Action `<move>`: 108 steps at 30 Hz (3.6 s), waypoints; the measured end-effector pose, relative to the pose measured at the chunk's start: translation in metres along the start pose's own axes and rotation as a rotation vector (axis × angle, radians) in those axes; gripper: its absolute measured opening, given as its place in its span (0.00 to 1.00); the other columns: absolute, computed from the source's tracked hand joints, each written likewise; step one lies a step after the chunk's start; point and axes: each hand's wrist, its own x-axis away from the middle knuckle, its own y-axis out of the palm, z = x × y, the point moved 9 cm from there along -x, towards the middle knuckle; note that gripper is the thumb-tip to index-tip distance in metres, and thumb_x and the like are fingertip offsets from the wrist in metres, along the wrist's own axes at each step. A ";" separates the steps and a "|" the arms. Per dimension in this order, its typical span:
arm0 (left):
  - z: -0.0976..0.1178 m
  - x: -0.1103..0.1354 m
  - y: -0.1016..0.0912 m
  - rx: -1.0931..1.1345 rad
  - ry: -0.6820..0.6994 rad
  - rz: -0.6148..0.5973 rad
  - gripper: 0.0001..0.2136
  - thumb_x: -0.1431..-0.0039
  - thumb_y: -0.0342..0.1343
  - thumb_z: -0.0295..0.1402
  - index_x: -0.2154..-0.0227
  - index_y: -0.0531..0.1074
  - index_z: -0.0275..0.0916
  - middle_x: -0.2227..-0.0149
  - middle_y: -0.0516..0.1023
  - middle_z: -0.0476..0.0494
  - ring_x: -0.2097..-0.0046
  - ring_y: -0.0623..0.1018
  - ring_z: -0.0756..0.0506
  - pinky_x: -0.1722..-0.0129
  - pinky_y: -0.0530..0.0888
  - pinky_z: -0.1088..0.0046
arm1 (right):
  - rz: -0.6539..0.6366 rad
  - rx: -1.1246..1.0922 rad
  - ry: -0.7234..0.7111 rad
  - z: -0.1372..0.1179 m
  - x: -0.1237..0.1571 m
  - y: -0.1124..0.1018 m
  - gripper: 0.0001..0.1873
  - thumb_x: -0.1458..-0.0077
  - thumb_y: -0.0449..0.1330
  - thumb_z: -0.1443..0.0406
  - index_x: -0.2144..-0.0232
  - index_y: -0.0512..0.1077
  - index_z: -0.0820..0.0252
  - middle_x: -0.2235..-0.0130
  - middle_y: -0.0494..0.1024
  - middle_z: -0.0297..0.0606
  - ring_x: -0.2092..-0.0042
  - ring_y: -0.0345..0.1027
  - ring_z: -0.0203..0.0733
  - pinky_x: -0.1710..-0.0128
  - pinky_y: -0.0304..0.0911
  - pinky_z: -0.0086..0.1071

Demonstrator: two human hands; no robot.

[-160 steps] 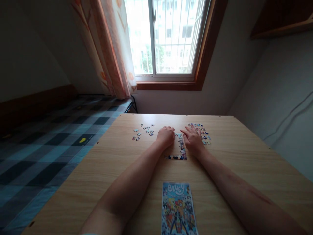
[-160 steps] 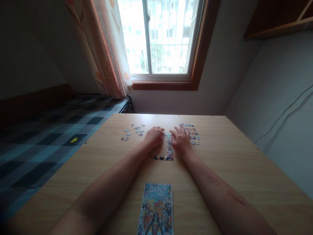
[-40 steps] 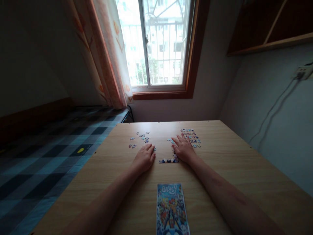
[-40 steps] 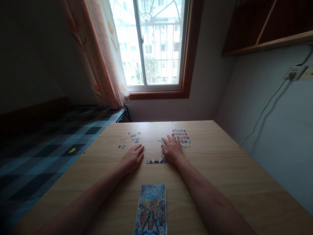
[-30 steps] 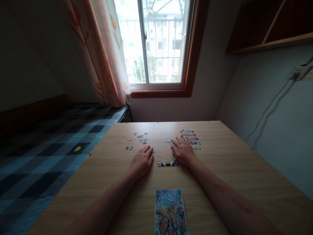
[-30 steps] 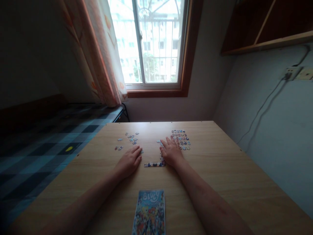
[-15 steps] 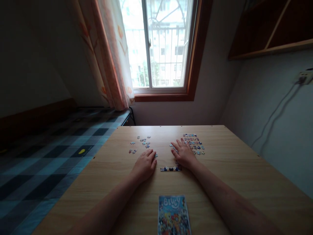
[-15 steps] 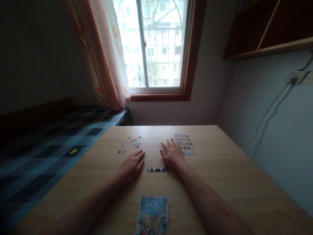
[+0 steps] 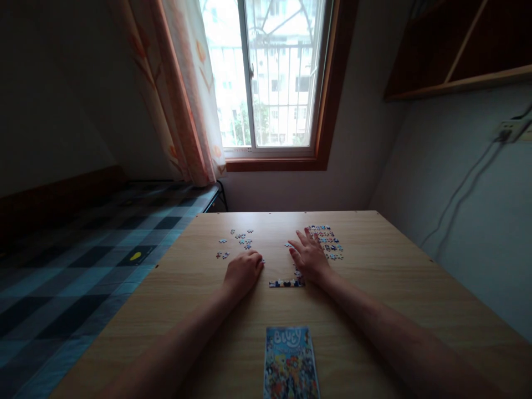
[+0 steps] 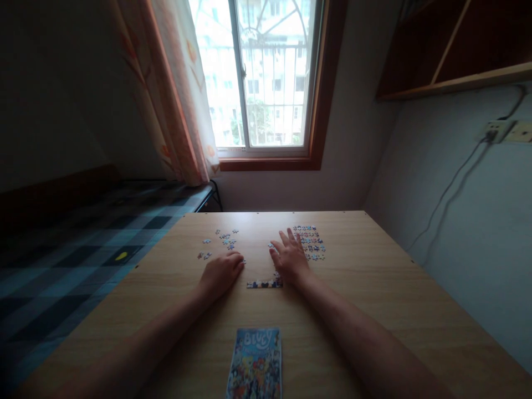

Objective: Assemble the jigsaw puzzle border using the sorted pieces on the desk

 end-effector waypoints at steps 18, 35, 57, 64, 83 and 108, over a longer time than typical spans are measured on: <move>0.019 -0.073 0.034 0.140 0.001 0.076 0.08 0.39 0.57 0.33 0.61 0.80 0.40 0.55 0.79 0.41 0.52 0.74 0.40 0.47 0.70 0.62 | 0.114 -0.018 -0.057 0.006 -0.023 -0.007 0.19 0.35 0.50 0.58 0.56 0.80 0.52 0.31 0.56 0.36 0.27 0.32 0.51 0.30 0.24 0.56; 0.025 -0.075 0.035 0.147 0.024 0.066 0.08 0.38 0.56 0.30 0.60 0.78 0.38 0.55 0.79 0.41 0.52 0.74 0.40 0.47 0.69 0.62 | 0.098 -0.072 -0.050 0.008 -0.030 0.000 0.16 0.38 0.54 0.59 0.60 0.81 0.53 0.31 0.55 0.36 0.28 0.33 0.52 0.31 0.26 0.57; 0.032 -0.084 0.041 0.146 -0.051 0.080 0.08 0.38 0.55 0.33 0.61 0.79 0.41 0.55 0.80 0.42 0.52 0.74 0.40 0.48 0.68 0.61 | 0.045 -0.093 -0.049 0.010 -0.033 0.004 0.16 0.38 0.54 0.59 0.66 0.81 0.57 0.32 0.57 0.39 0.28 0.34 0.54 0.32 0.27 0.60; 0.029 -0.084 0.041 0.164 -0.053 0.106 0.08 0.39 0.57 0.34 0.62 0.80 0.42 0.56 0.80 0.43 0.52 0.75 0.40 0.48 0.69 0.62 | 0.048 -0.087 -0.057 0.011 -0.032 0.005 0.15 0.38 0.54 0.59 0.64 0.81 0.56 0.32 0.58 0.39 0.28 0.34 0.54 0.32 0.27 0.60; 0.033 -0.081 0.036 0.161 -0.054 0.097 0.08 0.40 0.56 0.34 0.64 0.82 0.45 0.56 0.80 0.44 0.53 0.75 0.41 0.48 0.69 0.64 | 0.156 -0.182 0.034 0.026 -0.031 -0.005 0.17 0.38 0.52 0.62 0.62 0.81 0.55 0.33 0.61 0.38 0.28 0.37 0.54 0.32 0.29 0.60; -0.075 -0.076 -0.127 0.440 -0.233 0.739 0.14 0.36 0.48 0.35 0.62 0.78 0.37 0.61 0.81 0.42 0.60 0.78 0.46 0.59 0.74 0.71 | 0.235 -0.180 -0.051 0.016 -0.023 -0.011 0.17 0.38 0.51 0.63 0.62 0.81 0.56 0.37 0.66 0.40 0.29 0.42 0.52 0.31 0.33 0.59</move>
